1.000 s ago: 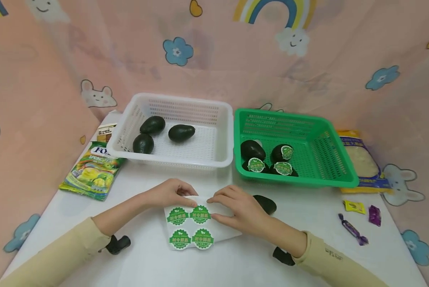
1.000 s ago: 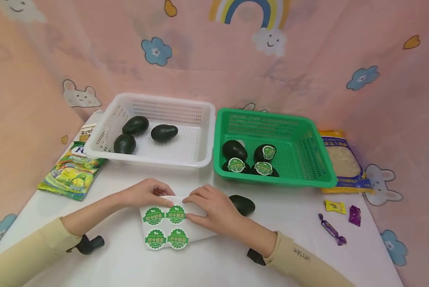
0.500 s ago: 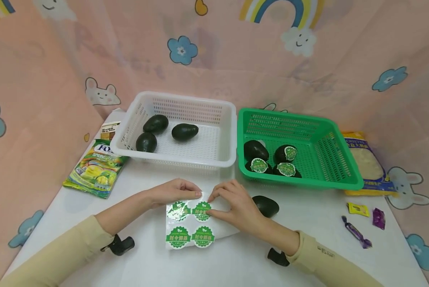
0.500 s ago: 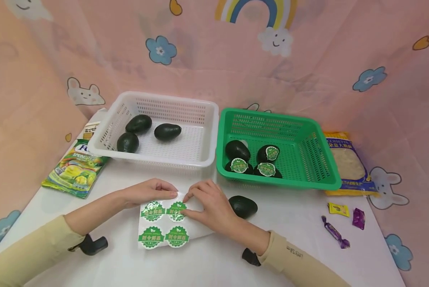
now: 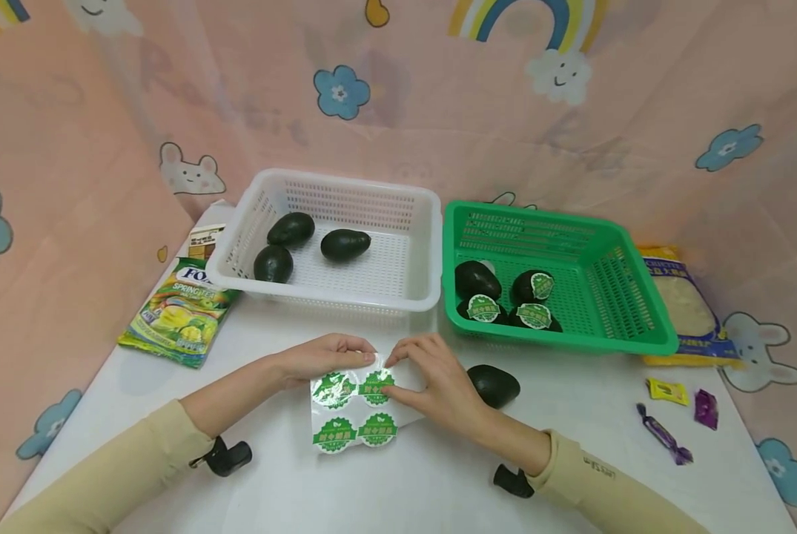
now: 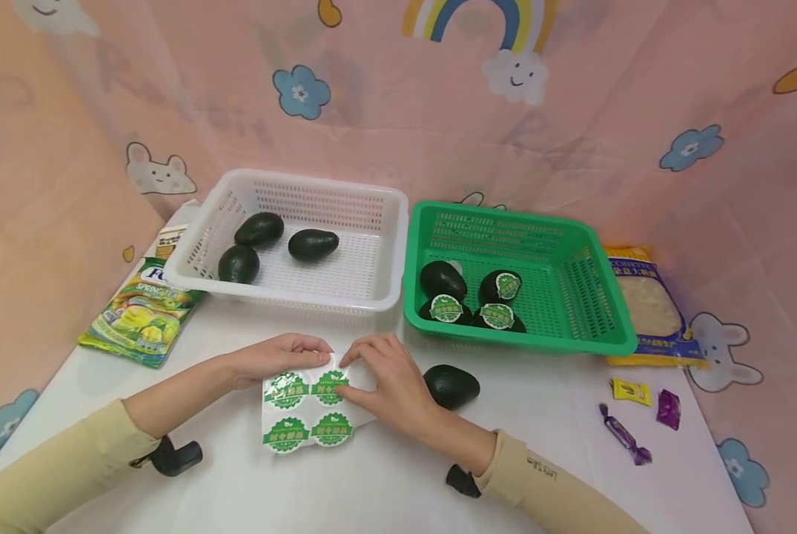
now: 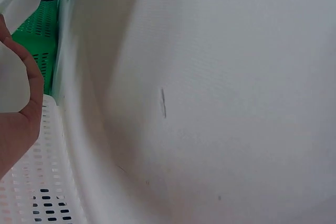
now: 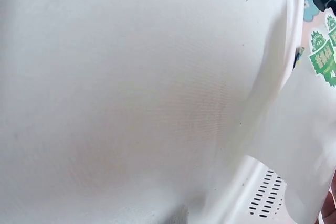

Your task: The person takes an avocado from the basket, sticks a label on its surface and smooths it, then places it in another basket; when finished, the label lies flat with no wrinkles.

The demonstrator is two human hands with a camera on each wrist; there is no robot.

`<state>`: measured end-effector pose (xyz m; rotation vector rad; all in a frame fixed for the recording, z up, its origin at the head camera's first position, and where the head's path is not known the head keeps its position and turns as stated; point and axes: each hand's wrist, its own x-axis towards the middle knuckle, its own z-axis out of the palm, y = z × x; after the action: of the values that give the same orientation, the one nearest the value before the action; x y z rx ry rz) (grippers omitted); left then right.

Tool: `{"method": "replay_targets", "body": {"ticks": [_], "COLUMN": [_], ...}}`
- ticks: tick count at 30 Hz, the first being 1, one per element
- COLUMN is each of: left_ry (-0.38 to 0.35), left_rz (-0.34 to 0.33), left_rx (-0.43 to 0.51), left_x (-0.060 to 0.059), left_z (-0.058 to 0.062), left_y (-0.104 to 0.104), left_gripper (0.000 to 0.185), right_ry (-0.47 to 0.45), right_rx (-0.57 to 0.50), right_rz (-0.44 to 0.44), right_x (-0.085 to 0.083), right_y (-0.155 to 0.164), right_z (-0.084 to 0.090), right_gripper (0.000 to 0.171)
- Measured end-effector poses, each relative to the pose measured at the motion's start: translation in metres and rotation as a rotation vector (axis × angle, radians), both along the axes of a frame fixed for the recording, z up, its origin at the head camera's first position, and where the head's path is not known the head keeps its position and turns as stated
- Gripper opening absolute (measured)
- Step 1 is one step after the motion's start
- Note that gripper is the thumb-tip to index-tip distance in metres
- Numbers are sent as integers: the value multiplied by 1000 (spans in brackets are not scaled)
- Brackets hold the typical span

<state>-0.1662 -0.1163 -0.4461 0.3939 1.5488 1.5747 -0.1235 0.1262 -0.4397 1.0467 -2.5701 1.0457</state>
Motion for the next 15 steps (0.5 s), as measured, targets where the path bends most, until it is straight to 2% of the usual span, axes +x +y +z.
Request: {"method": "replay_targets", "body": {"ticks": [8,15], "left_ry": [-8,0], "left_rz": [-2,-17], "left_rx": [13,0], "left_x": [-1,-2], "left_z": [-4,-5], "left_y": [-1,0], "left_gripper": [34,38], "right_ry": [-65,-106], "right_rx": [3,-15], "right_rz": [-22,-1], "right_x": [1,0], "right_y": [-1,-2], "right_z": [2,1], "right_gripper": [32,29]}}
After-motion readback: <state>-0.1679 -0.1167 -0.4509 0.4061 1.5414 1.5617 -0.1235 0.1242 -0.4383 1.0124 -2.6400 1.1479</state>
